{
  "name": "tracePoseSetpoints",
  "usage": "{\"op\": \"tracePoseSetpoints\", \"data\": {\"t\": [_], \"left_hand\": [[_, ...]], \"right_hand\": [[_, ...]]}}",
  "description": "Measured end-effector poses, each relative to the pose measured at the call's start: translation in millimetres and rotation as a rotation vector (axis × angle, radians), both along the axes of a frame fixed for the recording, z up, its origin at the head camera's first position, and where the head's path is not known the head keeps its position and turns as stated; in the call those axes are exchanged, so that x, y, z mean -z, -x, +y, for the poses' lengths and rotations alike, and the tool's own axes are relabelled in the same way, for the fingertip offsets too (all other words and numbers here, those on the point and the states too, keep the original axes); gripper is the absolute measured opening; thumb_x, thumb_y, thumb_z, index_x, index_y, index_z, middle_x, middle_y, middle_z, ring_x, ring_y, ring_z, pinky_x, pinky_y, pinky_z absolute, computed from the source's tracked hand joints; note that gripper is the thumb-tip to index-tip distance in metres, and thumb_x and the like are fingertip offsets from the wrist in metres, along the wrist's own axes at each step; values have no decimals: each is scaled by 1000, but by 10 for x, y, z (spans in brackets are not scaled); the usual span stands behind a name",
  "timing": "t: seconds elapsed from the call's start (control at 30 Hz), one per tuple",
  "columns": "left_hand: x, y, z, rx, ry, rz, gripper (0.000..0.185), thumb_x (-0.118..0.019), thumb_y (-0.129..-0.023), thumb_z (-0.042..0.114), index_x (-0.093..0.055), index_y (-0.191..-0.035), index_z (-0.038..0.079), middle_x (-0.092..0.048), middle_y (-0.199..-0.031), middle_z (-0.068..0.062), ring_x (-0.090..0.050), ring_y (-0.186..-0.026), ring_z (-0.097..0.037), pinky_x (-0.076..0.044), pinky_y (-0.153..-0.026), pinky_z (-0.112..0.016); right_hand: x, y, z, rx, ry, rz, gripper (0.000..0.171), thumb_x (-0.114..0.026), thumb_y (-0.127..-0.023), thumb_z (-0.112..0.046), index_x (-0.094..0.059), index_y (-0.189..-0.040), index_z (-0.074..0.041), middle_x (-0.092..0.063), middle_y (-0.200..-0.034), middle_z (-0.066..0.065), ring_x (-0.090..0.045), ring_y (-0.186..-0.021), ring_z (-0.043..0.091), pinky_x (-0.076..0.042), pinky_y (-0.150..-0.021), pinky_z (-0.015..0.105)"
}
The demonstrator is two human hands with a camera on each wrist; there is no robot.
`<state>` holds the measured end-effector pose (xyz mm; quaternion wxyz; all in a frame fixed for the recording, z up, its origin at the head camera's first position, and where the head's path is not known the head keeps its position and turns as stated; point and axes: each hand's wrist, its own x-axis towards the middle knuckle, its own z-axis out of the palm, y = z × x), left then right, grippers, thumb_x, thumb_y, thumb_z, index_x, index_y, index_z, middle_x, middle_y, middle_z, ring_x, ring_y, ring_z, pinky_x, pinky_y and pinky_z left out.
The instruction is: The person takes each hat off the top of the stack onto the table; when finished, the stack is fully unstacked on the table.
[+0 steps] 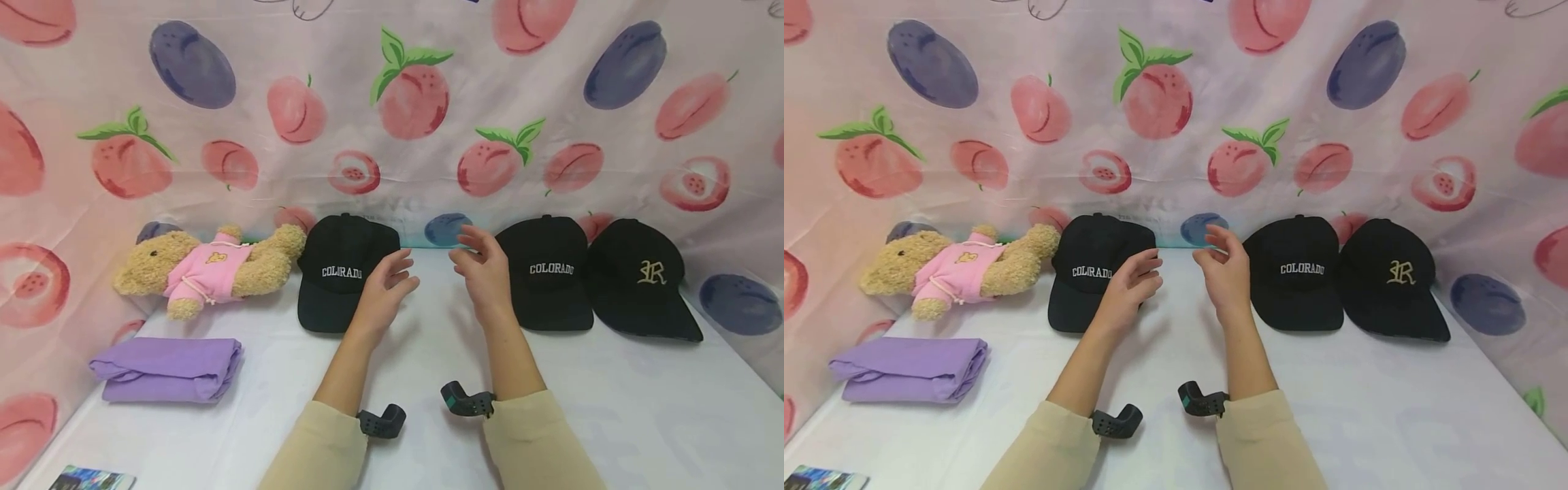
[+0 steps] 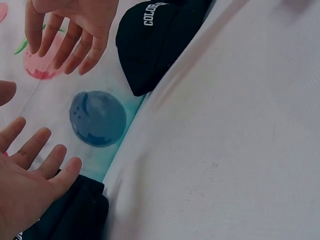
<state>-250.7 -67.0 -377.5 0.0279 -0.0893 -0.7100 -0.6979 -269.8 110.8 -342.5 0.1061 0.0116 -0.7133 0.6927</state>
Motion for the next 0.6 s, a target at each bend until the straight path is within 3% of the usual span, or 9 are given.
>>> {"op": "tracePoseSetpoints", "data": {"t": [0.23,0.6], "left_hand": [[-26,-13,-76,-20,-16,-1,54,-62,-97,16,-52,-150,16,-56,-149,-11,-48,-144,-31,-40,-119,-47],[-29,-12,-227,-2,-91,-1,54,-59,-100,13,-48,-152,6,-55,-149,-16,-48,-143,-35,-41,-118,-53]], "right_hand": [[-39,-14,-85,-31,8,7,48,-63,-98,-7,-56,-146,-13,-59,-141,11,-62,-124,26,-53,-104,45],[-22,-14,-245,-71,42,-3,45,-65,-99,-9,-59,-144,-15,-61,-140,9,-62,-125,25,-54,-103,45]]}}
